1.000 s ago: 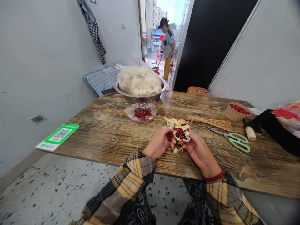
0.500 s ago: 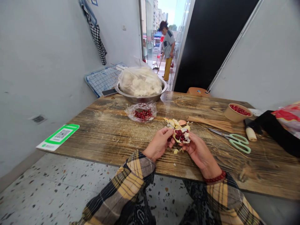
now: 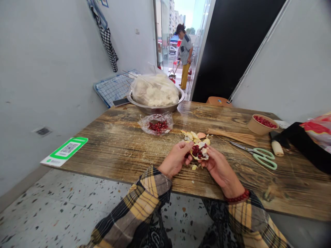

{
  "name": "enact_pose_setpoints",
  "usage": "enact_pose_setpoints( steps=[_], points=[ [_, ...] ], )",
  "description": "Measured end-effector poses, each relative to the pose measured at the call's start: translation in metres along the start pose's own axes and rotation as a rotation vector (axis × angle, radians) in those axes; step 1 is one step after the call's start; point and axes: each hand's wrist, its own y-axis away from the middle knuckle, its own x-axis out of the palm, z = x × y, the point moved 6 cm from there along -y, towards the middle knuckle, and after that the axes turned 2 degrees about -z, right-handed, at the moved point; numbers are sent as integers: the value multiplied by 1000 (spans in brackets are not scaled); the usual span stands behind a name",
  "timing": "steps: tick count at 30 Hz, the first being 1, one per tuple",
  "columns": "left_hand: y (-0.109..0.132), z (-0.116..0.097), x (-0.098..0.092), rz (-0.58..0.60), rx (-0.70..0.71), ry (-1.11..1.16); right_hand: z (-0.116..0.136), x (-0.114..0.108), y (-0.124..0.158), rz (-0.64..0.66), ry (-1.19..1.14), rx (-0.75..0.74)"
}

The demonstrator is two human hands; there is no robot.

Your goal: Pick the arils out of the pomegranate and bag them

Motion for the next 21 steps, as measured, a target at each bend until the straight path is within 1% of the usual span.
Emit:
enact_pose_setpoints(
  steps=[14, 21],
  points=[
    [1, -1, 0, -48, -14, 27, 0, -2, 0, -9, 11, 6],
    [0, -1, 1, -13, -51, 114, 0, -1, -1, 3, 21, 7]
  ],
)
